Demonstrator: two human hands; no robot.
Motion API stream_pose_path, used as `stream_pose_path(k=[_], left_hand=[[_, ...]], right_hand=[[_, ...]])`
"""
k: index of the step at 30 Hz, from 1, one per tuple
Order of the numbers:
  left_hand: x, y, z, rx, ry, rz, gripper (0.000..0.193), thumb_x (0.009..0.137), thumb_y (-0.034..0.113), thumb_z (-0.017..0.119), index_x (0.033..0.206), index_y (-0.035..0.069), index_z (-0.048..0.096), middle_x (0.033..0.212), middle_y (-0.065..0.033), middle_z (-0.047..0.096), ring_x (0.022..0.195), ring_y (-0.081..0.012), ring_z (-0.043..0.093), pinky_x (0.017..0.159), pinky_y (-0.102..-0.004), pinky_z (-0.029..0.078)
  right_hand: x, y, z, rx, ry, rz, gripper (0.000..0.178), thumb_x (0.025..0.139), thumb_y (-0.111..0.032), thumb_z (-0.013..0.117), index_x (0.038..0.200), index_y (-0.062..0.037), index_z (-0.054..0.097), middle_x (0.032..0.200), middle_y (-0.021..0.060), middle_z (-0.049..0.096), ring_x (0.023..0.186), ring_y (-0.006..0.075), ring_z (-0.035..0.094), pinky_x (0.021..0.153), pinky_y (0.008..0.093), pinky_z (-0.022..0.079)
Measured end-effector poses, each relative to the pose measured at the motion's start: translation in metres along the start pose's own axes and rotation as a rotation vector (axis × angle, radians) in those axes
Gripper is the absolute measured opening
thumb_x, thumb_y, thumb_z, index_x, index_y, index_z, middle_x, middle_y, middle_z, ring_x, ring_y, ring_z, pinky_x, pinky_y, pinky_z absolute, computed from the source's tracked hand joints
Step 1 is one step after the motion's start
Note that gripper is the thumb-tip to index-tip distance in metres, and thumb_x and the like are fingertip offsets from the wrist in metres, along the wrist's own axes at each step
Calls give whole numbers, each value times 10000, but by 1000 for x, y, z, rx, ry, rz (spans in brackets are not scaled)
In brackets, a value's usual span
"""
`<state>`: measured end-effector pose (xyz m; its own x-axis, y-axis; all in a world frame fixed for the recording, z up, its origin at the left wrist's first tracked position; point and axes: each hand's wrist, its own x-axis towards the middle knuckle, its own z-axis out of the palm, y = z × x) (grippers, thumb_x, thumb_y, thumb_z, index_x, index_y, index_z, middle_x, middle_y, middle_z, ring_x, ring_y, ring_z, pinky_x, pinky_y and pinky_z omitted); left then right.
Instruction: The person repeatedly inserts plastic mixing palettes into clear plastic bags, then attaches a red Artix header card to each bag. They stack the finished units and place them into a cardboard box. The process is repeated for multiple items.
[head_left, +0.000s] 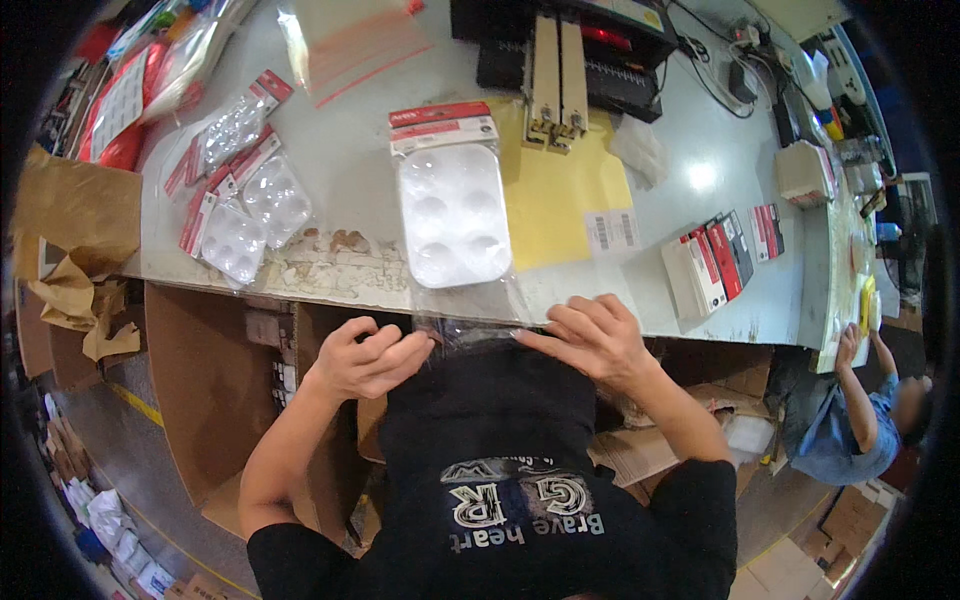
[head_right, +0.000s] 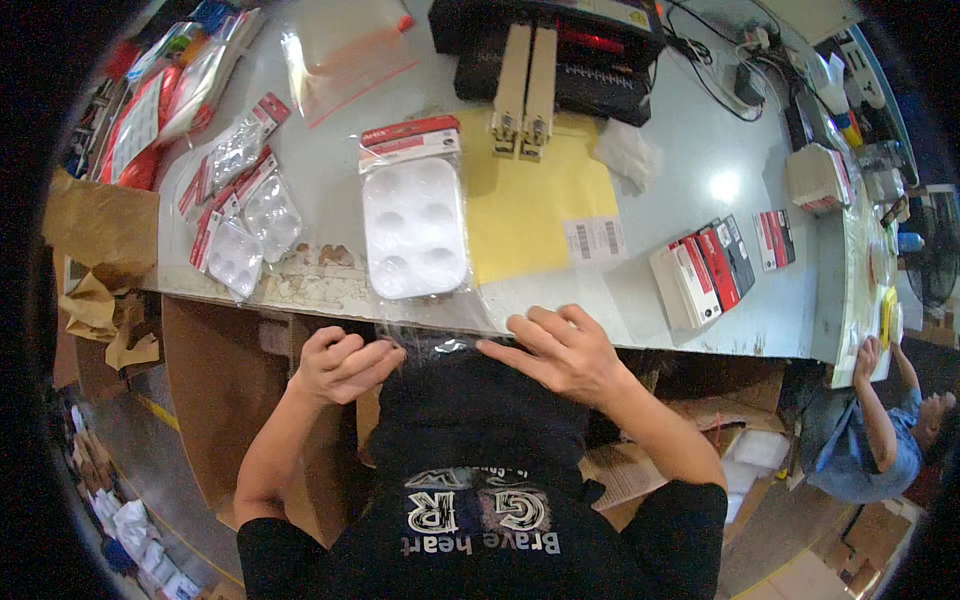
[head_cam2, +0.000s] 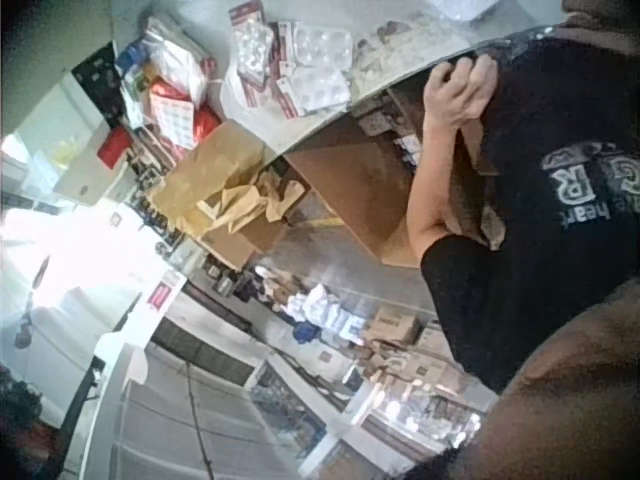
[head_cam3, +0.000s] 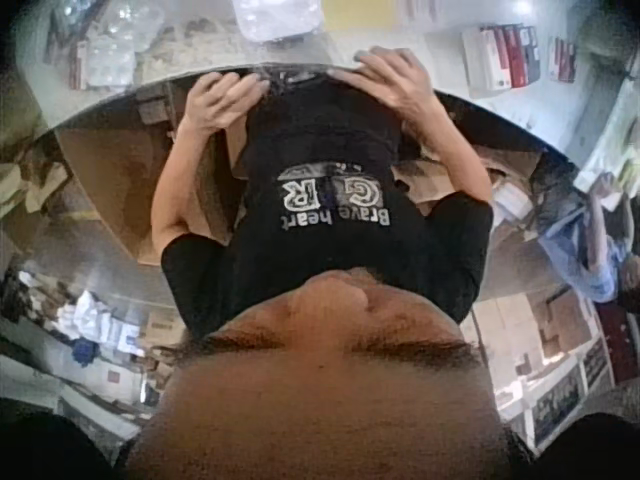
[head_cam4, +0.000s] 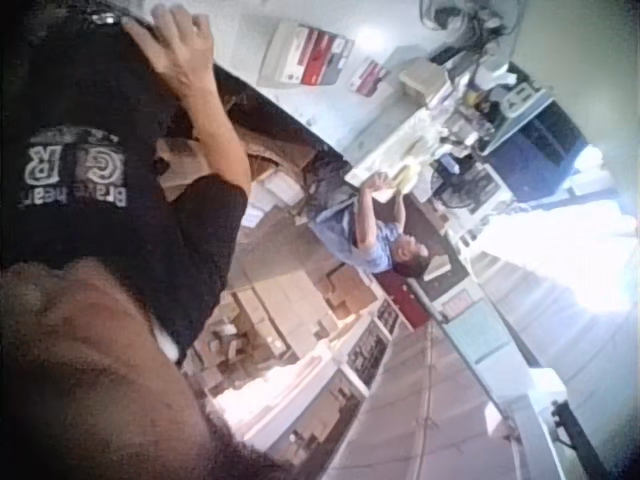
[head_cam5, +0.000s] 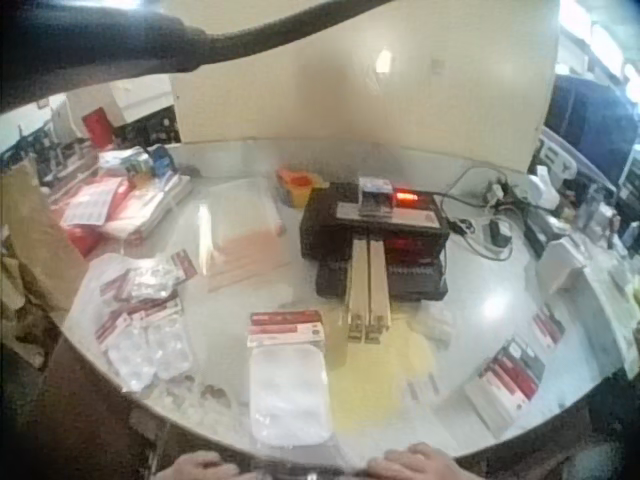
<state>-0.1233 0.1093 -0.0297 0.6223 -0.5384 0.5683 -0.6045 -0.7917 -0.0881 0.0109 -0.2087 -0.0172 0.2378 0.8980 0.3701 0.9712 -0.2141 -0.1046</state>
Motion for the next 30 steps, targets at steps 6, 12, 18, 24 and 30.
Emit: stream_pose_path(k=[6,12,18,24,30], left_hand=[[4,-16,-29,-290,84,-143,233,713,137,739,942,151,696,1028,1,603,804,-170,538,679,-290,445],[40,25,-62,-896,805,-654,158,922,159,549,900,48,439,941,-165,528,867,-256,566,611,-270,506],[39,77,-51,-774,837,-900,78,953,51,461,902,53,402,756,-71,439,600,-131,440,529,-233,374],[22,101,-36,-1173,920,-1389,82,989,64,411,908,57,398,787,-26,426,579,-62,374,485,-196,301],[19,100,-27,-1406,727,-1775,109,952,105,526,862,79,471,929,-2,491,720,-60,463,550,-177,334]], right_hand=[[56,-1,-25,531,139,114,213,677,-124,764,888,-120,734,870,31,572,804,205,583,683,297,449],[62,-43,-61,1048,751,389,50,785,-16,687,824,8,667,806,108,621,812,279,625,734,394,519],[51,-85,-38,1131,776,642,114,917,28,485,886,46,593,688,128,610,607,194,607,535,265,482],[33,-93,-16,1438,536,1307,138,929,-85,571,906,37,632,699,69,630,488,65,547,384,174,317],[30,-96,9,1551,365,1523,177,919,-132,602,792,-12,632,721,43,613,512,38,486,384,183,314]])
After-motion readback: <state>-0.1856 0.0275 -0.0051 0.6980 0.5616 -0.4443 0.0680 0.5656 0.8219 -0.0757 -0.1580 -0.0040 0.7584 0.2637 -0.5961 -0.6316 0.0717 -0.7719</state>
